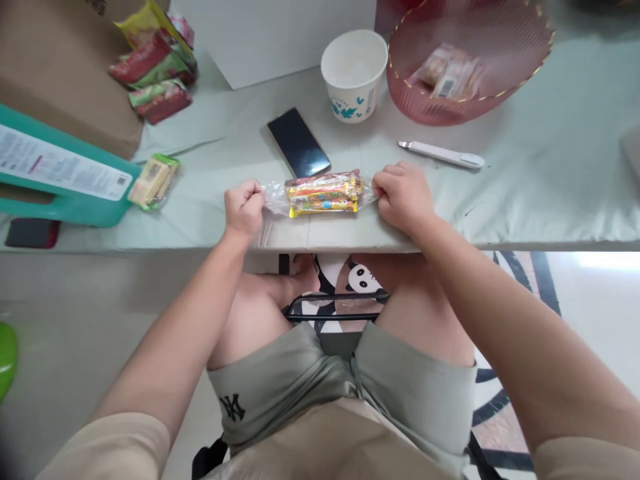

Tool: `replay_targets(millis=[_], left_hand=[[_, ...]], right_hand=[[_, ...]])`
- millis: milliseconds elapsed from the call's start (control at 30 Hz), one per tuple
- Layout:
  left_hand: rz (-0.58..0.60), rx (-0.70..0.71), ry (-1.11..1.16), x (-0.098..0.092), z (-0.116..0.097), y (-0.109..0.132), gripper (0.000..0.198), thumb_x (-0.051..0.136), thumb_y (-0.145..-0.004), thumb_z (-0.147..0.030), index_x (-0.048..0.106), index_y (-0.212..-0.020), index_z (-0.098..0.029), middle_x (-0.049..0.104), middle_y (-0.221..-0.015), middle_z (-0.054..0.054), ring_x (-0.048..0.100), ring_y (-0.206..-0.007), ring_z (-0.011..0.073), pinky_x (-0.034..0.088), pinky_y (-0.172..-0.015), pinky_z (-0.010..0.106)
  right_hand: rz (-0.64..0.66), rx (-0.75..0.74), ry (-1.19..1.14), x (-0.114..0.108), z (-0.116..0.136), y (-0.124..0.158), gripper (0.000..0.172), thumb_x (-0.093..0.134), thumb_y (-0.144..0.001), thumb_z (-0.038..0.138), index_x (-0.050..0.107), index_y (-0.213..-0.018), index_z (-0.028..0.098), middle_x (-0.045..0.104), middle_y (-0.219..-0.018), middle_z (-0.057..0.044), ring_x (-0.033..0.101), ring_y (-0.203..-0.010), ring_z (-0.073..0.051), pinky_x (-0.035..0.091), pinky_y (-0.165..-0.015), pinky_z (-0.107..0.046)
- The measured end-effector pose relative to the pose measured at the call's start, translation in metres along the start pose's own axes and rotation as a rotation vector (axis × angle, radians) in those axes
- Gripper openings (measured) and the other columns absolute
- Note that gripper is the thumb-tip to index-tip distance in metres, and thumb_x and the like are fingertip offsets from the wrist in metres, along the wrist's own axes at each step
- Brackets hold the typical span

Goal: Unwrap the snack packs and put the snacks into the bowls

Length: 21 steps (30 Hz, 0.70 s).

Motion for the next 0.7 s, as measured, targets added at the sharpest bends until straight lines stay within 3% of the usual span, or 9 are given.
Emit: replay_targets(millis=[233, 433, 600, 700], left_hand=[[0.109, 0.039, -0.126, -0.018, 0.009, 0.029, 0.015, 0.054, -0.064, -0.018, 0.042, -0.057, -0.023, 0.036, -0.051, -0.002, 0.035, -0.053, 0.0154, 0.025, -0.059, 0.034], [0.031, 0.032, -0.420, -0.006, 0.015, 0.037, 0.015, 0.056, -0.070, -0.013, 0.046, -0.066, -0.023, 0.049, -0.063, 0.003, 0.045, -0.063, 0.0201, 0.024, -0.065, 0.034], [0.064, 0.000, -0.497, 0.001, 0.016, 0.039, 0.006, 0.055, -0.077, -0.016, 0.058, -0.075, -0.021, 0.057, -0.071, 0.007, 0.054, -0.071, 0.0238, 0.029, -0.068, 0.035], [0.101, -0.002, -0.594, 0.000, 0.014, 0.039, 0.014, 0.052, -0.082, -0.019, 0.066, -0.085, -0.020, 0.065, -0.079, 0.010, 0.058, -0.076, 0.0254, 0.032, -0.069, 0.035]], right_hand=[[0.011, -0.073, -0.002, -0.008, -0.005, 0.036, 0.010, 0.053, -0.074, 0.017, 0.061, -0.073, 0.023, 0.065, -0.088, -0.010, 0.053, -0.083, -0.026, 0.044, -0.079, -0.042], [-0.089, 0.066, 0.098, 0.001, -0.003, 0.039, 0.014, 0.052, -0.081, 0.018, 0.064, -0.077, 0.022, 0.062, -0.089, -0.012, 0.051, -0.088, -0.028, 0.042, -0.081, -0.045], [-0.066, 0.105, 0.192, 0.004, 0.001, 0.036, 0.015, 0.051, -0.085, 0.021, 0.065, -0.078, 0.021, 0.061, -0.090, -0.013, 0.050, -0.089, -0.029, 0.041, -0.081, -0.044], [-0.037, 0.122, 0.238, 0.002, 0.002, 0.037, 0.018, 0.048, -0.087, 0.022, 0.066, -0.081, 0.021, 0.062, -0.092, -0.014, 0.050, -0.091, -0.030, 0.042, -0.082, -0.045]])
Point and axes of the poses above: each hand's wrist, its own y-axis away from the middle knuckle, its own x-axis out of the palm, z = x × y, the point moved 2 cm from there along -y, towards the middle knuckle
